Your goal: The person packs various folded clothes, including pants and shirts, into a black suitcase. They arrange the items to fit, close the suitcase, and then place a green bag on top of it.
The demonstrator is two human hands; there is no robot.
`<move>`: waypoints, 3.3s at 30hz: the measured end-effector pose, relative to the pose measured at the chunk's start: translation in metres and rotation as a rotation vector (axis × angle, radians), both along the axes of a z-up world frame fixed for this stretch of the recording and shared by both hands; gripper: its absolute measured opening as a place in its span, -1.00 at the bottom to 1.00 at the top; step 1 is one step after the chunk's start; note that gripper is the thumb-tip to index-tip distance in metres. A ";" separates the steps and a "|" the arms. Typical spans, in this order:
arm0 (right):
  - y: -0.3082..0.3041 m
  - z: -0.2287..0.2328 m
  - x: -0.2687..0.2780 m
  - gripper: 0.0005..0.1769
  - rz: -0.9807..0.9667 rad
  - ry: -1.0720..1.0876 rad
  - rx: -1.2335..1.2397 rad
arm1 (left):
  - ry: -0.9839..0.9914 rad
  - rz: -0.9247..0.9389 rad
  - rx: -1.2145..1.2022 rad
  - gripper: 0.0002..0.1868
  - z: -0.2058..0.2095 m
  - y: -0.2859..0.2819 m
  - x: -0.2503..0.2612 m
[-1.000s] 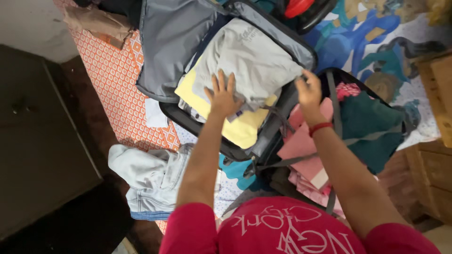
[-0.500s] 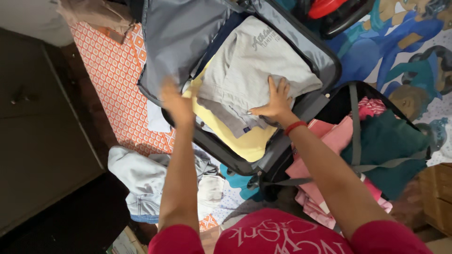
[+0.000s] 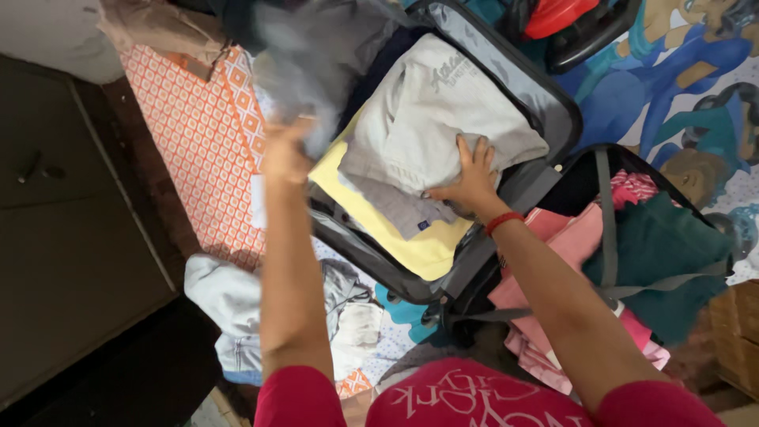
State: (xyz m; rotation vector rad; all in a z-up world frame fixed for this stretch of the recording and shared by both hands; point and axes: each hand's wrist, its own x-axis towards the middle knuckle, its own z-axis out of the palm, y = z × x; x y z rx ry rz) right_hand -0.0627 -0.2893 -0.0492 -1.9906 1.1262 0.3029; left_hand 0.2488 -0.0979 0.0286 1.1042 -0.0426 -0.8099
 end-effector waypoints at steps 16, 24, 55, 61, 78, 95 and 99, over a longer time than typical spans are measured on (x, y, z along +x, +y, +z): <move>-0.073 -0.037 -0.138 -0.71 0.732 -0.090 -0.801 | -0.741 -0.906 0.180 -0.53 -0.055 0.090 -0.282; -0.087 -0.001 -0.151 -0.78 0.738 0.154 -0.757 | -1.262 -0.159 0.859 -0.63 -0.042 0.095 -0.129; 0.053 0.059 -0.096 0.04 0.213 -0.157 -0.504 | -0.963 -1.183 0.884 -0.72 -0.047 0.091 -0.318; 0.015 -0.014 -0.201 -0.69 0.266 -0.186 -0.498 | -0.719 -1.031 0.864 -0.71 -0.038 0.053 -0.327; 0.071 -0.028 -0.159 -0.83 -0.443 -0.573 -0.118 | 0.216 -0.636 0.714 -0.82 -0.040 0.066 -0.336; -0.026 0.007 -0.127 -0.81 0.602 0.085 -0.291 | -0.705 -0.790 0.814 -0.65 -0.102 -0.080 -0.333; -0.055 0.035 -0.147 -0.66 0.397 -0.103 -0.437 | -0.341 -0.871 0.803 -0.62 -0.103 -0.150 -0.325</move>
